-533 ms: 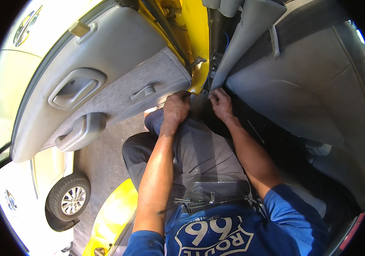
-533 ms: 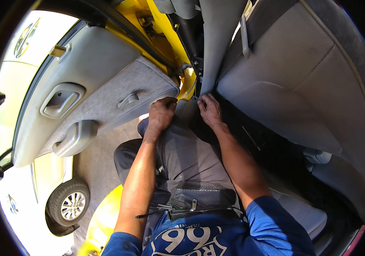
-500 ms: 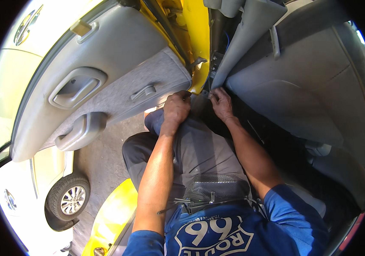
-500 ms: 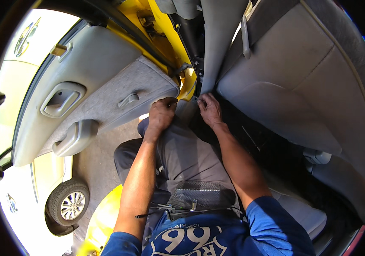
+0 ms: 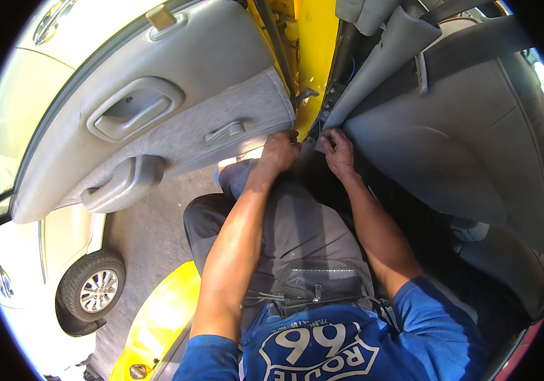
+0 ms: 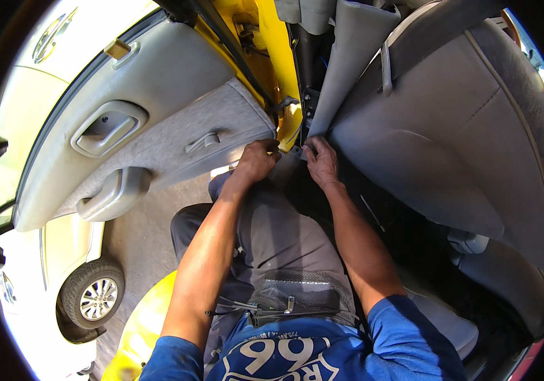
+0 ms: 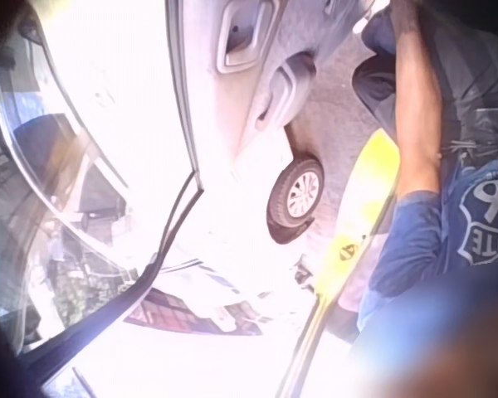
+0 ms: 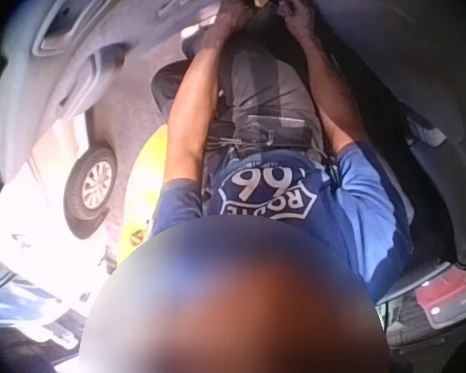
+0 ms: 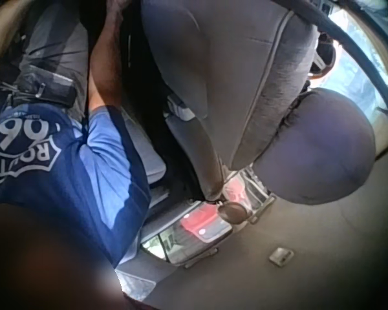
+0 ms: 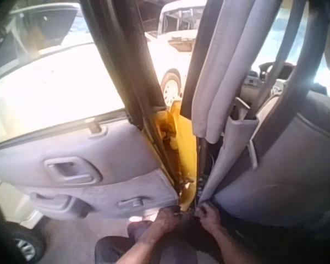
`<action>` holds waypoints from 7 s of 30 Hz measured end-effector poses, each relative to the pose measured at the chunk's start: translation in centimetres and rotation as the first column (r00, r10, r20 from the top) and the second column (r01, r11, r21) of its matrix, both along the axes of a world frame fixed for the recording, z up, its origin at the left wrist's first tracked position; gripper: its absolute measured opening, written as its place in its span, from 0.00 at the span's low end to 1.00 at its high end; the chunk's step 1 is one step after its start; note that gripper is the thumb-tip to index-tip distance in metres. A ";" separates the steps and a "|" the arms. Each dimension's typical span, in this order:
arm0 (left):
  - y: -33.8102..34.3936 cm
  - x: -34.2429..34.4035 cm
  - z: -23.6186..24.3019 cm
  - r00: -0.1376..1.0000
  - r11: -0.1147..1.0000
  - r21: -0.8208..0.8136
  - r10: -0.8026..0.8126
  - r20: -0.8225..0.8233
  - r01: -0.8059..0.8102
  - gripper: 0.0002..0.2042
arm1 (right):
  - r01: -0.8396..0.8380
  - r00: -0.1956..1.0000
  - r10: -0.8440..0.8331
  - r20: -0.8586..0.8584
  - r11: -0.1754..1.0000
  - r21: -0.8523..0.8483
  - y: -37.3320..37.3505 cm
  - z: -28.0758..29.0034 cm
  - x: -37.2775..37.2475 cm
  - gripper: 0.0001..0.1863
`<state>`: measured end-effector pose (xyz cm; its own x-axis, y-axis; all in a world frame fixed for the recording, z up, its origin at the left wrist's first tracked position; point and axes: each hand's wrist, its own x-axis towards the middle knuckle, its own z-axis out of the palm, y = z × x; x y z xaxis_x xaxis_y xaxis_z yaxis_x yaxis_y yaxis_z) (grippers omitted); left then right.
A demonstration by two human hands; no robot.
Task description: The person works inside a yellow car, manipulating wires near the B-pillar and seat area. They exit the vehicle, retrieve a roll of electrical tape from a workbench, return to the car, and continue securing the wiring with the tape.
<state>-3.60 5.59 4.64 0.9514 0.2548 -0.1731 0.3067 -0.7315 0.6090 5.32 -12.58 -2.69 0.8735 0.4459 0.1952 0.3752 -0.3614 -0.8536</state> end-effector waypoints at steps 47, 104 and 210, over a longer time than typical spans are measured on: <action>-3.4 2.1 -4.3 0.804 0.397 -0.796 0.568 -0.178 -0.456 0.16 | -0.044 0.933 0.048 -0.356 0.999 0.018 -1.9 -2.9 0.5 0.07; -5.3 3.4 -5.4 0.874 0.334 -0.891 0.470 -0.124 -0.307 0.08 | -0.055 0.945 0.087 -0.314 0.992 0.109 -1.3 -3.2 1.2 0.06; -4.3 6.2 -7.9 0.973 0.889 -0.443 0.188 0.134 -0.111 0.02 | -0.010 0.998 0.018 0.058 0.991 -0.136 -1.7 2.2 1.6 0.05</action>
<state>2.60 1.32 -3.30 0.9323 0.3338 -0.1394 0.2567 -0.3393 0.9050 6.90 -14.26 -0.52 0.8555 0.4843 0.1834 0.4298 -0.4664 -0.7731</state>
